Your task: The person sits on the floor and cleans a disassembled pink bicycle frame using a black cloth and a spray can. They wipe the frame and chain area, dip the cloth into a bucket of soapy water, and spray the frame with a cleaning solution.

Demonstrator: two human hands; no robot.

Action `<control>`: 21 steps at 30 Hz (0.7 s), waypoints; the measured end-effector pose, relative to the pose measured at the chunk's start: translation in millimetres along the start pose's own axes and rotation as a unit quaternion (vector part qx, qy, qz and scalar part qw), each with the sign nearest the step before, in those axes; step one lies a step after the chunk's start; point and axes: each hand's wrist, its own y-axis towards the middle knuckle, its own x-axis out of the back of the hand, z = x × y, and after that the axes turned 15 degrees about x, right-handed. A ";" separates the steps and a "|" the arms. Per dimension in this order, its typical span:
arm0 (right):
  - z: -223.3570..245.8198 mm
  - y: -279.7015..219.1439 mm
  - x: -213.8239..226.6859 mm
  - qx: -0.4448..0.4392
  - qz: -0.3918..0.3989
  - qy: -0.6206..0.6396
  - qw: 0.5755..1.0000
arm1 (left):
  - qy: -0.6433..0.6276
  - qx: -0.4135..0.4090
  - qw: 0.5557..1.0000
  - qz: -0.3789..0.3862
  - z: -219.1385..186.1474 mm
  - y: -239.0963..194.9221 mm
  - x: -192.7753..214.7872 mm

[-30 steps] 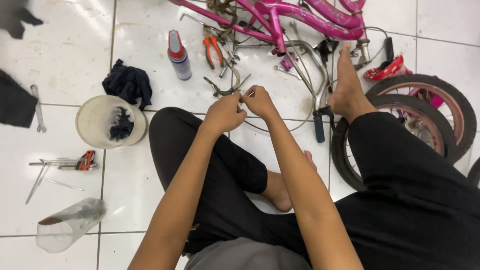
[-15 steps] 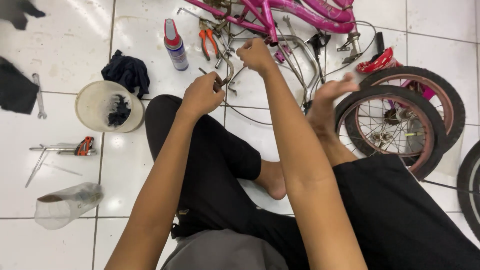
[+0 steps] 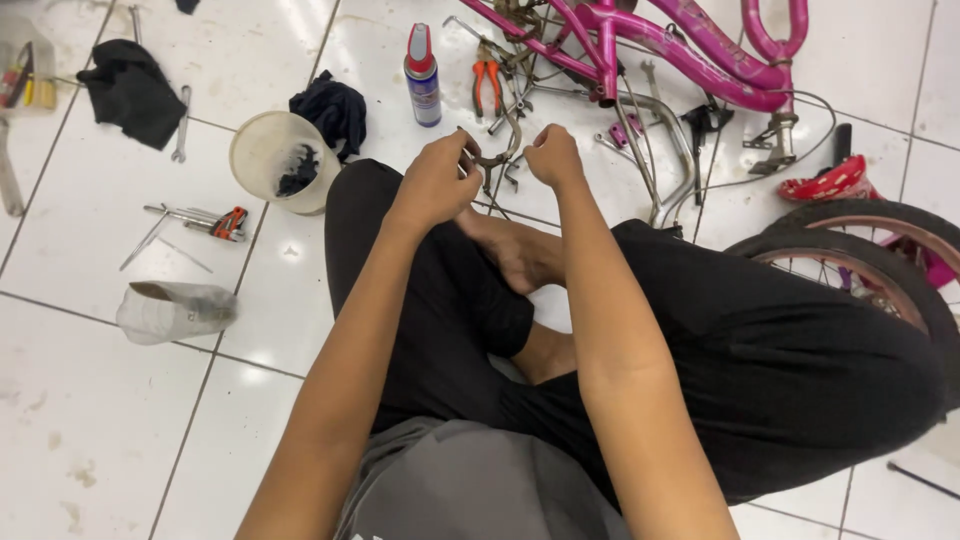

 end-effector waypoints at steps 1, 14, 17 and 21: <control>-2.7 -3.8 -5.6 0.006 0.005 0.003 1.000 | 0.002 0.005 1.000 -0.006 -1.1 -1.8 -0.4; -39.0 -27.0 55.2 0.008 0.138 0.030 0.990 | 0.157 -0.023 0.987 0.036 -126.3 -28.6 -48.0; -28.0 -41.0 94.4 0.024 0.158 0.018 0.987 | 0.168 -0.047 0.983 0.059 -139.6 -17.7 -59.8; -62.7 -41.8 122.5 0.063 0.212 -0.007 0.975 | 0.176 -0.061 0.980 0.076 -126.3 21.4 -108.3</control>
